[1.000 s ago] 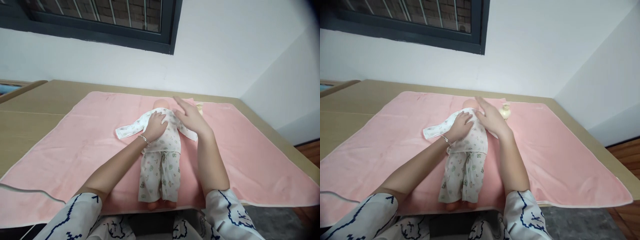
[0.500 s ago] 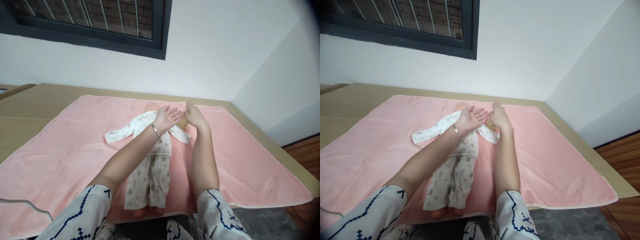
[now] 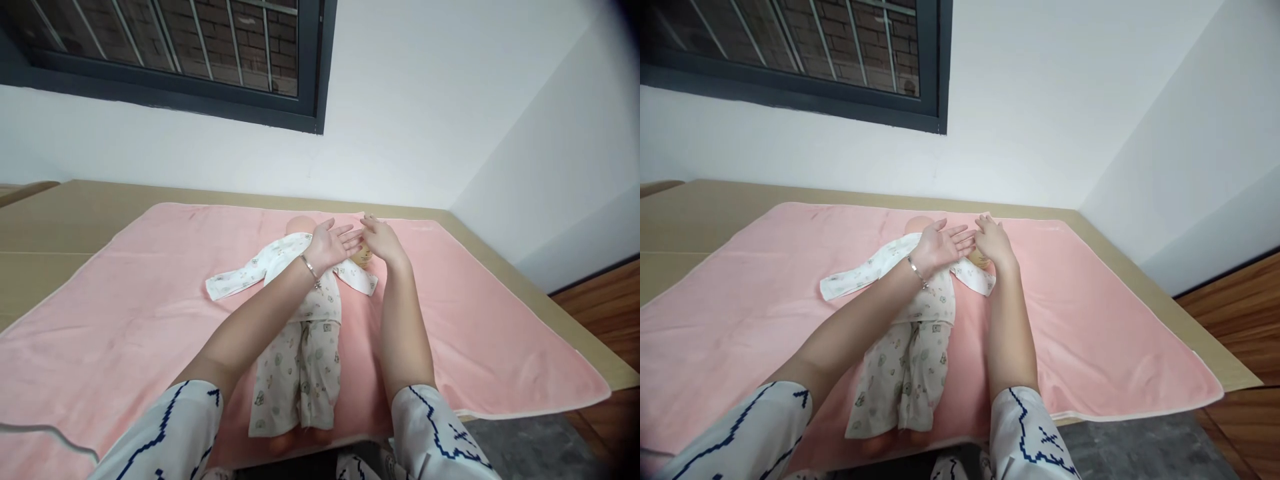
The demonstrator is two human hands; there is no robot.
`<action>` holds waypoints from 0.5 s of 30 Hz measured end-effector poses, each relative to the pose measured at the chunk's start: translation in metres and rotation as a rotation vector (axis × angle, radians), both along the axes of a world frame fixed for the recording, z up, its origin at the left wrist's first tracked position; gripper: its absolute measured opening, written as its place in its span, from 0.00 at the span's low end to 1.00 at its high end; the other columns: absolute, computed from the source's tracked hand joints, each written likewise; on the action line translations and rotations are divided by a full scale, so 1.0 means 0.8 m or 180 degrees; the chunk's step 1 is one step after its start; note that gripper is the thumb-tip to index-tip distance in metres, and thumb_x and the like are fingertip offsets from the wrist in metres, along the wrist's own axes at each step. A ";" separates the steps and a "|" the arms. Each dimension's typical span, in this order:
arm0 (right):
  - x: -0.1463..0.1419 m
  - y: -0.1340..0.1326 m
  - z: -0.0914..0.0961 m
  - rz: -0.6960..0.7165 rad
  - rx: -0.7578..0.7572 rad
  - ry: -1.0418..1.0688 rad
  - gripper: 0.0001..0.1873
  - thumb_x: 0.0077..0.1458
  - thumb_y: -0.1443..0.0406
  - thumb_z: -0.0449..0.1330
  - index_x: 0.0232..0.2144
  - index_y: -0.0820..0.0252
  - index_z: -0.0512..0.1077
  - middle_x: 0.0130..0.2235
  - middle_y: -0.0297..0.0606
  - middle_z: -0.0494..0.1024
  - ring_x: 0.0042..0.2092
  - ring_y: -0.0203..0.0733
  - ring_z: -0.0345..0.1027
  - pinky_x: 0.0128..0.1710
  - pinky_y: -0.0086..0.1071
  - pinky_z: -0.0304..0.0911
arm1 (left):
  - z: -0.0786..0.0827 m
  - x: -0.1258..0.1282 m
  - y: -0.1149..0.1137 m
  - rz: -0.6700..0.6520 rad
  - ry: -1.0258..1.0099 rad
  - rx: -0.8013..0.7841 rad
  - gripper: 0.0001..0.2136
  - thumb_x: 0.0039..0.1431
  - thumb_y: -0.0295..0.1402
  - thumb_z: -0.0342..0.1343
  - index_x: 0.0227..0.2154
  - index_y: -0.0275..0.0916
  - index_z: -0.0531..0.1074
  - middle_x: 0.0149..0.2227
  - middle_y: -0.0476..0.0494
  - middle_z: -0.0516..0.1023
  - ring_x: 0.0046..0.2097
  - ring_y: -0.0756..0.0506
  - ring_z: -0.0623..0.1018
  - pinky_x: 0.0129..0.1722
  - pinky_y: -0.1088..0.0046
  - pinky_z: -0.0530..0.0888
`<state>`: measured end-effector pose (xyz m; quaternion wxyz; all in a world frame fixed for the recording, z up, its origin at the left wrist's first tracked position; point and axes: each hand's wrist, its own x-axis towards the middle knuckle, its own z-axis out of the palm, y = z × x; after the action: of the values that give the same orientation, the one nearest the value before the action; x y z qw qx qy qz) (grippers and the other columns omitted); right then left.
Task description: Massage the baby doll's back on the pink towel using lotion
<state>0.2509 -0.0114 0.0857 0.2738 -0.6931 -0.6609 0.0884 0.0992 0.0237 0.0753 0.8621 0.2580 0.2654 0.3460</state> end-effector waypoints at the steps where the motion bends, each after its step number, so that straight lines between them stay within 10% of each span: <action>1: -0.001 0.000 0.000 -0.0030 0.0019 0.0023 0.32 0.56 0.71 0.47 0.63 0.71 0.67 0.71 0.49 0.59 0.74 0.50 0.46 0.74 0.51 0.39 | 0.000 -0.012 -0.006 -0.0018 0.0028 0.0031 0.26 0.68 0.45 0.42 0.62 0.35 0.63 0.60 0.29 0.75 0.57 0.37 0.80 0.54 0.57 0.78; 9: -0.023 -0.009 0.002 -0.0193 0.0205 0.0115 0.29 0.59 0.68 0.49 0.61 0.68 0.69 0.69 0.52 0.63 0.72 0.56 0.50 0.71 0.53 0.48 | -0.024 -0.103 -0.058 -0.0500 0.0519 -0.0150 0.21 0.63 0.36 0.49 0.56 0.31 0.69 0.58 0.27 0.76 0.57 0.37 0.80 0.60 0.58 0.75; 15: -0.115 -0.030 0.005 0.0376 0.0734 0.0240 0.27 0.66 0.62 0.46 0.62 0.66 0.68 0.69 0.48 0.63 0.73 0.50 0.49 0.72 0.48 0.46 | 0.006 -0.125 -0.079 -0.0030 0.0537 0.0027 0.22 0.68 0.37 0.40 0.59 0.32 0.67 0.58 0.30 0.76 0.58 0.39 0.79 0.61 0.58 0.75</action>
<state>0.1589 -0.0356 0.0896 0.3706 -0.6132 -0.6956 0.0538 -0.0009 -0.0393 0.0799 0.8373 0.2911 0.3344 0.3201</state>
